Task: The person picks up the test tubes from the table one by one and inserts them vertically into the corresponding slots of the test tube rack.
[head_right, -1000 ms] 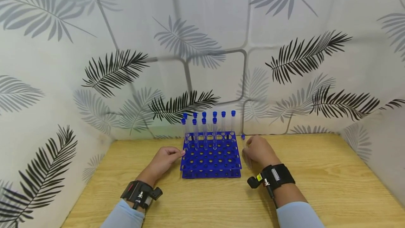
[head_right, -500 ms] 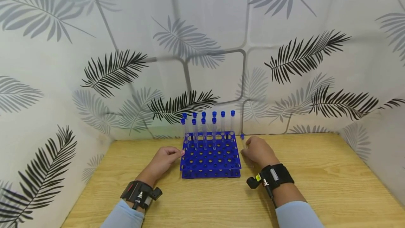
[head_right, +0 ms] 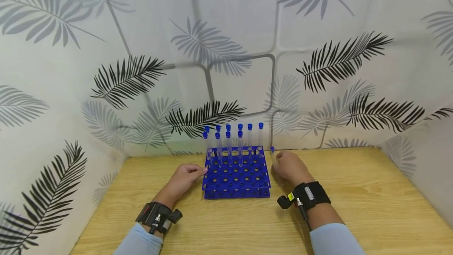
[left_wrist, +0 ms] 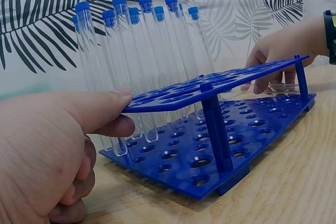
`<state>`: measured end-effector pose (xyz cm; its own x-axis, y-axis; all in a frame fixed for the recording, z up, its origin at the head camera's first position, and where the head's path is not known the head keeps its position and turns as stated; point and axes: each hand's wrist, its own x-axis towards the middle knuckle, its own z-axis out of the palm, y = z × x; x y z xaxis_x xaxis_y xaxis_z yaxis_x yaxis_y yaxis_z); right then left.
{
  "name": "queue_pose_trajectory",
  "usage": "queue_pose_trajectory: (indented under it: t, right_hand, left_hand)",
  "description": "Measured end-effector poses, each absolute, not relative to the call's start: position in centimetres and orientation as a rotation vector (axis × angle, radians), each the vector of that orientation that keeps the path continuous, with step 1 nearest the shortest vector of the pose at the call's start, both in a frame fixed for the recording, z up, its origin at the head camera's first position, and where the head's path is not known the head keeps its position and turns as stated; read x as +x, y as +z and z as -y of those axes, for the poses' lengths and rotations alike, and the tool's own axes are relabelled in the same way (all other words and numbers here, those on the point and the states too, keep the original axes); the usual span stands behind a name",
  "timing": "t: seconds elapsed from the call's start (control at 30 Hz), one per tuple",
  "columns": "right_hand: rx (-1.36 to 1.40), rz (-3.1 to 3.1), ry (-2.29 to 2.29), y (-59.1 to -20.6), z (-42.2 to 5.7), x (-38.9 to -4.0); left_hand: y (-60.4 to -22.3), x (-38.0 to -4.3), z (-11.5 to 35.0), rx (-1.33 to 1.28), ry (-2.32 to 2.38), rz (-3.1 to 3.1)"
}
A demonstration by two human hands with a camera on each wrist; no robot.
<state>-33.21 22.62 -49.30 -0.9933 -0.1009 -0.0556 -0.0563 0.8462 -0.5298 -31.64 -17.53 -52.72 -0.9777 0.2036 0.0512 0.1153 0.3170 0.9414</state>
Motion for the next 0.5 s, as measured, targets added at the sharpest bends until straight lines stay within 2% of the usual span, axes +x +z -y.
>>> queue_pose_trajectory:
  t: [0.23, 0.5]
  right_hand:
    - [-0.077, -2.895, -1.011, -48.0, -22.7, -33.0]
    - [-0.171, -2.977, -1.183, -45.2, -22.1, -32.3]
  left_hand:
    - [-52.8, -31.7, 17.4, 0.310, 1.754, -2.495]
    - [-52.8, -31.7, 17.5, 0.301, 1.766, -2.489]
